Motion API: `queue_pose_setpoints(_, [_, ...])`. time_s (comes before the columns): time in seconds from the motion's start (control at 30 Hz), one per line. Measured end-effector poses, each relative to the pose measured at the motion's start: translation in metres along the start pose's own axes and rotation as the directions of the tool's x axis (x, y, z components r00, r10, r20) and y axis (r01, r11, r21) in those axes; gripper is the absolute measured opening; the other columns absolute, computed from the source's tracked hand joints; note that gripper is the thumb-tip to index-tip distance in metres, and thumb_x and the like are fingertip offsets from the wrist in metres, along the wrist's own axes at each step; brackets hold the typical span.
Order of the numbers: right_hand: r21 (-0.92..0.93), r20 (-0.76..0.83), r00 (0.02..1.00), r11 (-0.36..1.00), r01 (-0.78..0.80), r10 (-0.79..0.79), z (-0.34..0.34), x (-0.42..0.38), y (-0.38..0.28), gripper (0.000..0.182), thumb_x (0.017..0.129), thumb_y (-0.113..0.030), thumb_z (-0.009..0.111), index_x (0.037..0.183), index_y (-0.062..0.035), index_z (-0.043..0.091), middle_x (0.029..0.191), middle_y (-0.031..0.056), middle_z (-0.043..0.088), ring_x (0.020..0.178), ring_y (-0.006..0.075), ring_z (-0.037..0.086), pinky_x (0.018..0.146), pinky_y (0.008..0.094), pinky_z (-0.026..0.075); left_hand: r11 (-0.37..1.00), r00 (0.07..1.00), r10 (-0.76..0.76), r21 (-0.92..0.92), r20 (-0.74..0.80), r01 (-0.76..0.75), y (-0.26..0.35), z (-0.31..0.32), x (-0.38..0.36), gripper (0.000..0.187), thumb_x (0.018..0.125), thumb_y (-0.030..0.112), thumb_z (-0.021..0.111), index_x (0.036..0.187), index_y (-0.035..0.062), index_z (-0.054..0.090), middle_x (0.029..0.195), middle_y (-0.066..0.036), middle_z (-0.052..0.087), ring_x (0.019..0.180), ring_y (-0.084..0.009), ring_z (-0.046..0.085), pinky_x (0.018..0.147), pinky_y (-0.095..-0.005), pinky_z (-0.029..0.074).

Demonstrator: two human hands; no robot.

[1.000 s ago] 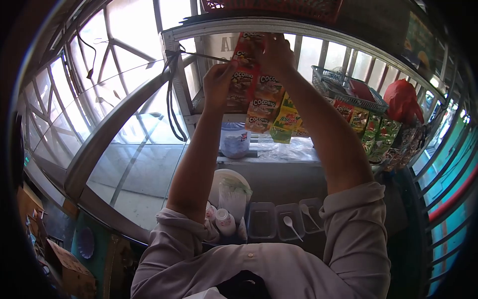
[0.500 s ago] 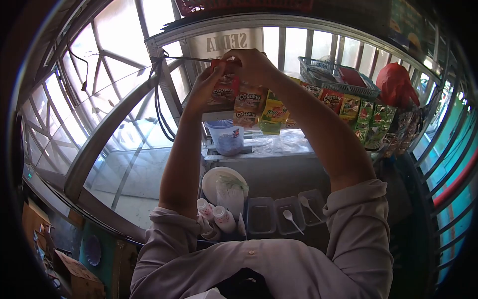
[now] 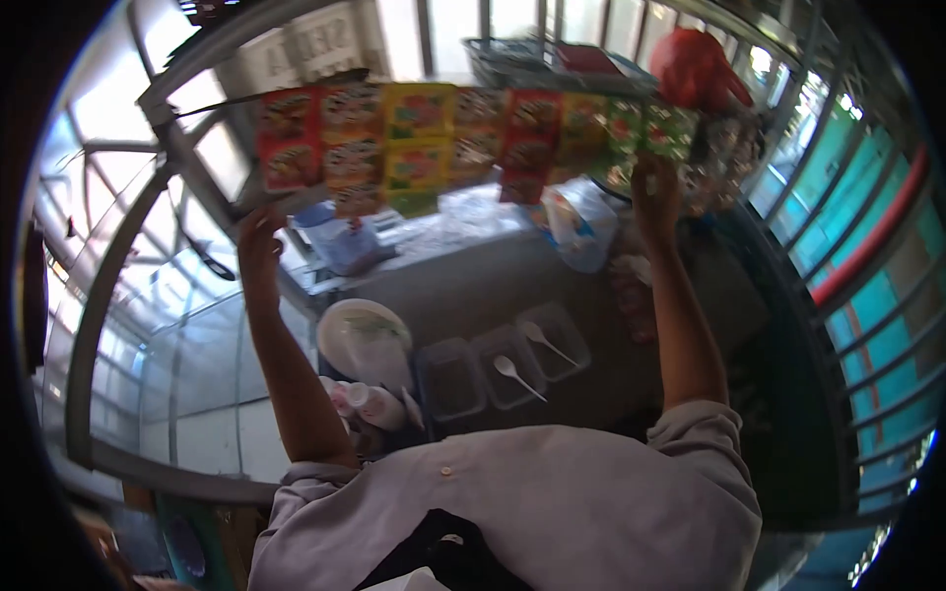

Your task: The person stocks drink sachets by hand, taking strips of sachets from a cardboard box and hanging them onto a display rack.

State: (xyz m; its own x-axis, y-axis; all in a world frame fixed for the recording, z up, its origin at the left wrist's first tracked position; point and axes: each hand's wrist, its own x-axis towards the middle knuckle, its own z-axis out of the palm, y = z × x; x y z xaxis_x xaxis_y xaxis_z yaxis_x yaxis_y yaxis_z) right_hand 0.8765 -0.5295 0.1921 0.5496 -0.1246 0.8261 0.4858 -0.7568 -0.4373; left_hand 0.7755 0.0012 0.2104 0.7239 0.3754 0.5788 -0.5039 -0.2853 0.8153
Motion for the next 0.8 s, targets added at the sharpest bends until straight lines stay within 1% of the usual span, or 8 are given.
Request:
queue_pose_setpoints(0.1, [-0.156, 0.215, 0.859, 0.885, -0.439, 0.465, 0.011, -0.119, 0.187, 0.035, 0.083, -0.028, 0.059, 0.109, -0.0039, 0.062, 0.105, 0.0173, 0.065, 0.098, 0.0318, 0.062, 0.082, 0.0395, 0.048, 0.993, 0.994, -0.085, -0.083, -0.065, 0.080, 0.006, 0.020, -0.051, 0.024, 0.092, 0.024, 0.056, 0.107, 0.0065, 0.061, 0.075, 0.003, 0.054, 0.060, -0.0027, 0.040, 0.050, -0.0177, 0.028])
queue_pose_setpoints(0.13, [-0.405, 0.297, 0.750, 0.789, -0.462, 0.591, 0.000, -0.158, 0.208, 0.037, 0.081, -0.023, 0.065, 0.111, -0.0030, 0.060, 0.105, 0.0155, 0.066, 0.100, 0.0279, 0.063, 0.086, 0.0368, 0.048, 0.987, 0.984, -0.143, -0.089, -0.102, 0.134, 0.000, 0.025, -0.065, 0.021, 0.092, 0.021, 0.056, 0.105, 0.0053, 0.062, 0.076, 0.001, 0.056, 0.059, -0.0027, 0.041, 0.050, -0.0181, 0.029])
queue_pose_setpoints(0.2, [-0.461, 0.273, 0.451, 0.527, -0.714, 0.850, -0.012, -0.221, 0.213, 0.048, 0.079, -0.028, 0.068, 0.119, -0.0049, 0.057, 0.119, 0.0176, 0.060, 0.109, 0.0312, 0.058, 0.093, 0.0399, 0.045, 0.979, 0.971, -0.194, -0.091, -0.139, 0.183, -0.008, 0.030, -0.087, 0.018, 0.092, 0.018, 0.056, 0.102, 0.0042, 0.063, 0.076, 0.000, 0.057, 0.058, -0.0028, 0.042, 0.050, -0.0186, 0.030])
queue_pose_setpoints(0.3, [-0.403, 0.125, 0.355, 0.375, -0.835, 0.926, -0.006, -0.287, 0.221, 0.056, 0.077, -0.033, 0.070, 0.122, -0.0051, 0.053, 0.122, 0.0175, 0.057, 0.111, 0.0334, 0.056, 0.093, 0.0407, 0.045, 0.973, 0.980, -0.198, -0.118, 0.005, 0.198, -0.013, 0.033, -0.109, 0.017, 0.092, 0.019, 0.057, 0.099, 0.0041, 0.063, 0.072, 0.000, 0.056, 0.056, -0.0028, 0.041, 0.050, -0.0188, 0.030])
queue_pose_setpoints(0.4, [-0.685, 0.057, 0.537, 0.424, -0.592, 0.842, 0.004, -0.301, 0.188, 0.059, 0.076, -0.031, 0.073, 0.124, -0.0049, 0.050, 0.119, 0.0172, 0.058, 0.110, 0.0326, 0.057, 0.092, 0.0409, 0.045, 0.971, 0.972, -0.230, -0.060, 0.043, 0.232, -0.010, 0.033, -0.117, 0.016, 0.093, 0.018, 0.057, 0.098, 0.0035, 0.062, 0.069, 0.000, 0.055, 0.056, -0.0031, 0.041, 0.050, -0.0190, 0.030])
queue_pose_setpoints(0.6, [-0.434, 0.006, 0.541, 0.490, -0.756, 0.841, 0.022, -0.316, 0.210, 0.046, 0.078, -0.020, 0.068, 0.120, -0.0088, 0.054, 0.114, 0.0126, 0.062, 0.105, 0.0319, 0.060, 0.088, 0.0398, 0.048, 0.980, 0.982, -0.188, -0.055, 0.029, 0.189, -0.005, 0.030, -0.117, 0.015, 0.094, 0.016, 0.056, 0.097, 0.0025, 0.061, 0.069, -0.001, 0.055, 0.057, -0.0035, 0.042, 0.051, -0.0190, 0.031])
queue_pose_setpoints(0.7, [-0.329, -0.019, 0.743, 0.698, -0.636, 0.669, 0.018, -0.294, 0.205, 0.041, 0.080, -0.013, 0.064, 0.119, -0.0033, 0.055, 0.108, 0.0171, 0.063, 0.099, 0.0322, 0.062, 0.085, 0.0374, 0.049, 0.977, 0.980, -0.195, -0.079, 0.033, 0.198, -0.004, 0.027, -0.118, 0.016, 0.094, 0.017, 0.056, 0.097, 0.0018, 0.061, 0.069, -0.001, 0.056, 0.057, -0.0035, 0.042, 0.051, -0.0190, 0.031])
queue_pose_setpoints(0.8, [-0.184, 0.272, 0.895, 0.932, -0.312, 0.354, -0.008, -0.198, 0.125, 0.031, 0.084, -0.013, 0.055, 0.113, -0.0056, 0.060, 0.089, 0.0117, 0.065, 0.076, 0.0236, 0.063, 0.069, 0.0327, 0.049, 0.966, 0.966, -0.247, -0.065, 0.072, 0.252, -0.002, 0.033, -0.124, 0.017, 0.093, 0.018, 0.057, 0.097, 0.0016, 0.061, 0.070, -0.001, 0.057, 0.057, -0.0039, 0.042, 0.052, -0.0194, 0.032])
